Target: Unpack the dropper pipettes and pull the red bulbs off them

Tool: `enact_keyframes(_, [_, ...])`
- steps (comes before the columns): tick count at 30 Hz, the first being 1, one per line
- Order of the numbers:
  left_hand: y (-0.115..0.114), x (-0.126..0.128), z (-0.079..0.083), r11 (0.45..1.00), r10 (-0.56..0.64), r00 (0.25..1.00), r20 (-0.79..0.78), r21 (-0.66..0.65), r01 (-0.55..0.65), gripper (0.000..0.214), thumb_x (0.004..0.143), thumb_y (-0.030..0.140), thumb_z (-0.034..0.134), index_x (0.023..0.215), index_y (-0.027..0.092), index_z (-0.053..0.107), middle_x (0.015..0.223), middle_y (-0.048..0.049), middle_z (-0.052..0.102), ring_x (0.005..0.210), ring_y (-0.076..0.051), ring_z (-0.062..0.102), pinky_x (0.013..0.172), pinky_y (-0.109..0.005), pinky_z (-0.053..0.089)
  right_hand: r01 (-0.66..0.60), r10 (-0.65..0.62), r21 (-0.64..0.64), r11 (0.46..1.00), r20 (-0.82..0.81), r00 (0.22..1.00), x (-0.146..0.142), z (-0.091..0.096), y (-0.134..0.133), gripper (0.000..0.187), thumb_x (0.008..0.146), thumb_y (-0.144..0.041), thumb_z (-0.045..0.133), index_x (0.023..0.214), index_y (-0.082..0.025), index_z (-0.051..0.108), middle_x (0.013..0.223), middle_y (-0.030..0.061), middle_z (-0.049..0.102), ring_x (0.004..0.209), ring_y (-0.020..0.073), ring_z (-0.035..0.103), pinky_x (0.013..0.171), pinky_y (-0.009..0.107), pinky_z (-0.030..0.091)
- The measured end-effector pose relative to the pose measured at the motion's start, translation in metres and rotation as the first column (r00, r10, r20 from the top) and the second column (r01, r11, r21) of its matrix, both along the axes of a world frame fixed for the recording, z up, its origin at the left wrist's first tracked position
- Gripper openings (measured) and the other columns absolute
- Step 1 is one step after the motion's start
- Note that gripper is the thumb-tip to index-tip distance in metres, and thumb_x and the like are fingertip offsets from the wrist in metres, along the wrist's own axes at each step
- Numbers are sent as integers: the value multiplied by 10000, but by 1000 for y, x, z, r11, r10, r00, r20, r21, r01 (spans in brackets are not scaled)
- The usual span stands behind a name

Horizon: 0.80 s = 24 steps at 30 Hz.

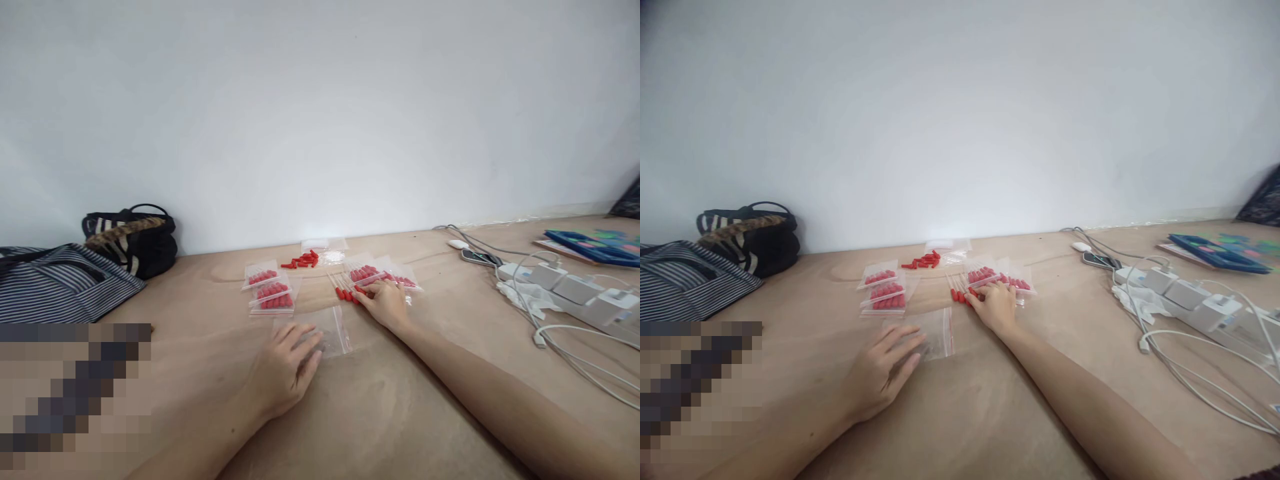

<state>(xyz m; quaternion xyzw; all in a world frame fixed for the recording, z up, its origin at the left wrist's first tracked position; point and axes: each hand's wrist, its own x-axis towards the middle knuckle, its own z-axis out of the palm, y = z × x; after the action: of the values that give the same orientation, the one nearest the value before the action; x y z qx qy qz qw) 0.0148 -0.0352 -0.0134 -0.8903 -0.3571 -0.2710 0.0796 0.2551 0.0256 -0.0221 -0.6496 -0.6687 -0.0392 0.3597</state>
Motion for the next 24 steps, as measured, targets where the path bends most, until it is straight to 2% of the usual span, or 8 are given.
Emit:
enact_keyframes(5, [-1,4,-7,996,4,999,-40,-91,-7,313,818,308,478,1090,197,585,1091,-87,620,975,-231,576,806,-390,495,6,-6,-18,1000,15,1000,2,-3,0,313,728,-541,526,766,-280,695,699,10,670,757,206,549,731,348,282])
enact_keyframes(8, [6,-2,-7,994,-102,991,-87,-44,98,280,863,239,397,1031,179,613,998,-68,672,919,-203,617,781,-343,515,9,-10,41,999,7,1000,2,-4,-4,319,751,-530,505,775,-274,693,734,14,672,761,199,546,740,345,273])
enact_keyframes(11, [9,-9,-2,975,-216,959,-185,13,222,357,857,89,294,990,167,616,935,-59,692,857,-180,639,738,-304,518,-43,41,106,993,18,999,0,-5,-10,289,792,-466,478,789,-274,693,750,16,677,768,189,542,755,340,264])
enact_keyframes(15, [6,-31,13,965,-261,932,-252,-43,259,320,814,69,331,846,205,619,832,-27,697,777,-157,637,725,-281,483,-106,105,137,985,20,994,-1,-6,-14,250,808,-398,475,794,-264,686,780,6,682,771,172,547,754,326,256])
enact_keyframes(18, [6,-65,25,977,-213,945,-250,-79,199,268,782,97,368,765,211,610,786,-11,686,796,-158,618,749,-279,455,-110,108,143,984,21,994,0,-6,-15,257,812,-391,467,797,-252,682,782,18,680,781,180,544,738,324,255])
enact_keyframes(22, [18,-117,42,997,43,985,-167,-51,-52,209,800,199,420,803,212,628,777,-14,677,834,-171,593,805,-296,433,-123,120,157,980,32,992,0,-5,-15,256,817,-376,464,791,-242,679,784,21,674,783,177,540,733,321,255])
enact_keyframes(24, [27,-132,51,992,116,986,-120,-37,-121,223,814,244,415,805,205,635,756,-14,678,834,-174,588,814,-301,430,-132,126,156,979,45,991,0,-5,-16,236,814,-361,473,797,-244,677,784,16,671,787,175,540,734,319,257])
